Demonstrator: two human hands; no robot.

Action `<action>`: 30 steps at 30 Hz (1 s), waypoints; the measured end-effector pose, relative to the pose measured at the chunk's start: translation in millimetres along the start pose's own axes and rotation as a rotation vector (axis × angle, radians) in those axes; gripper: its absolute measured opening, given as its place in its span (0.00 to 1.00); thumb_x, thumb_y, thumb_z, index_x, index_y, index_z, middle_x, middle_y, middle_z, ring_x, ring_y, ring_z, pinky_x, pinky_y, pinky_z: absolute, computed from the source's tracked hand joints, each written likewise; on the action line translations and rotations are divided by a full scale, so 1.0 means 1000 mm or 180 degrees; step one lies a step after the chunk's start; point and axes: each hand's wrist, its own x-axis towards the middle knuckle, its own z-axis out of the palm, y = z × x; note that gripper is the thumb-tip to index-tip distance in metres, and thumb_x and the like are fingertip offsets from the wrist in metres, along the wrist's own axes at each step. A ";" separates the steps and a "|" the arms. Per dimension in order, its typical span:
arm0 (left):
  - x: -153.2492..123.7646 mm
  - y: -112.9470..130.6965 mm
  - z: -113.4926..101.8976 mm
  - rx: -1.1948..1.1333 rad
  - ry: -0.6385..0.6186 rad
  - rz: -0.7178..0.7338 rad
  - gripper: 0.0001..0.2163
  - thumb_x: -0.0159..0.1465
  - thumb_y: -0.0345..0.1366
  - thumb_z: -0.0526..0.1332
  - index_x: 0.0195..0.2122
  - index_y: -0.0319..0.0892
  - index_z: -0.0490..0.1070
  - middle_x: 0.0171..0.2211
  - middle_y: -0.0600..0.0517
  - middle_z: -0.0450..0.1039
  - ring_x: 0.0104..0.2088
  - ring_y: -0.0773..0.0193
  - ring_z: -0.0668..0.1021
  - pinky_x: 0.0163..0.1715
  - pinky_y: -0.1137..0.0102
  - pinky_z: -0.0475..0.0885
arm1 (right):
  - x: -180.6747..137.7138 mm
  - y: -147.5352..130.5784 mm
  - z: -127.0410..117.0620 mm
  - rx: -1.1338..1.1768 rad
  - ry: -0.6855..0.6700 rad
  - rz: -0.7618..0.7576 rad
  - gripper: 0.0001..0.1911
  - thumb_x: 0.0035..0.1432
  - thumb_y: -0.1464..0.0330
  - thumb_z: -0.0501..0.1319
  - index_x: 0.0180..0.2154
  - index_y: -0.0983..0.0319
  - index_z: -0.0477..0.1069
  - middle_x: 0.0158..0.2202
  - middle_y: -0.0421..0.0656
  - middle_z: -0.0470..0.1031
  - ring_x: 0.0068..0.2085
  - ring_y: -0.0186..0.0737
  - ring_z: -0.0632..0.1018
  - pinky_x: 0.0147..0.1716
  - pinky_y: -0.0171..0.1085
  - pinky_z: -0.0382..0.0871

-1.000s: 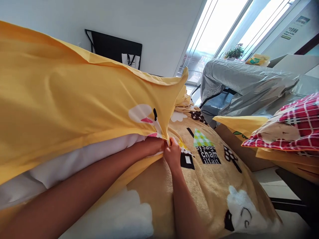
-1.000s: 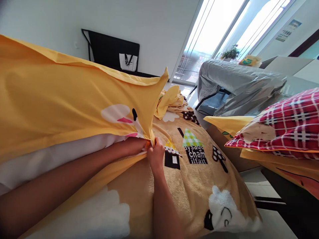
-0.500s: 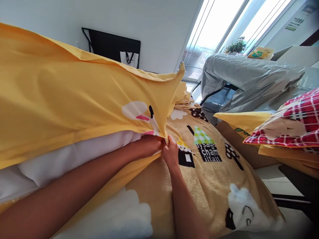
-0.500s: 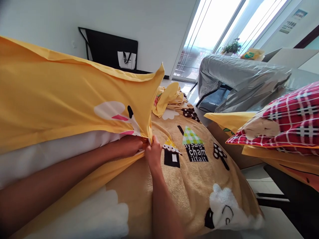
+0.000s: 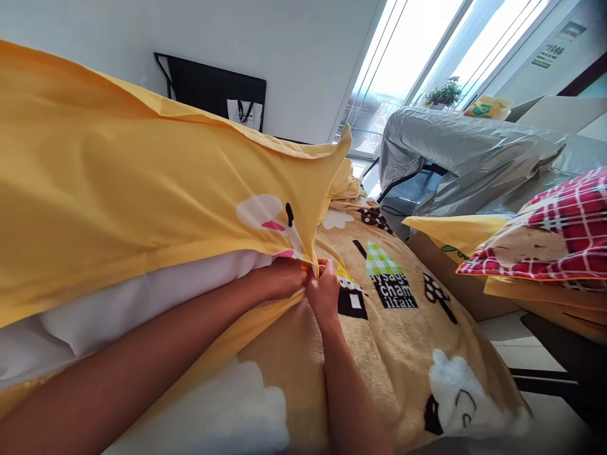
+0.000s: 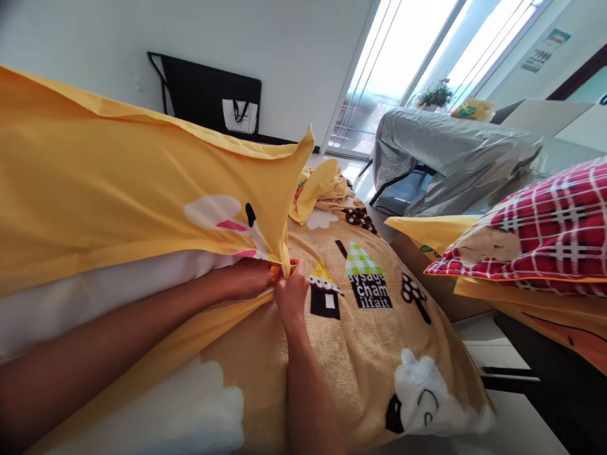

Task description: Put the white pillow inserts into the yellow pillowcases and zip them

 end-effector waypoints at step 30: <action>-0.001 -0.008 0.011 0.0162 -0.0336 0.0080 0.10 0.60 0.23 0.52 0.35 0.37 0.74 0.37 0.48 0.77 0.34 0.62 0.76 0.28 0.71 0.63 | -0.002 -0.009 -0.003 -0.0656 -0.0260 -0.0328 0.06 0.44 0.76 0.50 0.22 0.60 0.61 0.21 0.39 0.66 0.25 0.35 0.62 0.27 0.34 0.51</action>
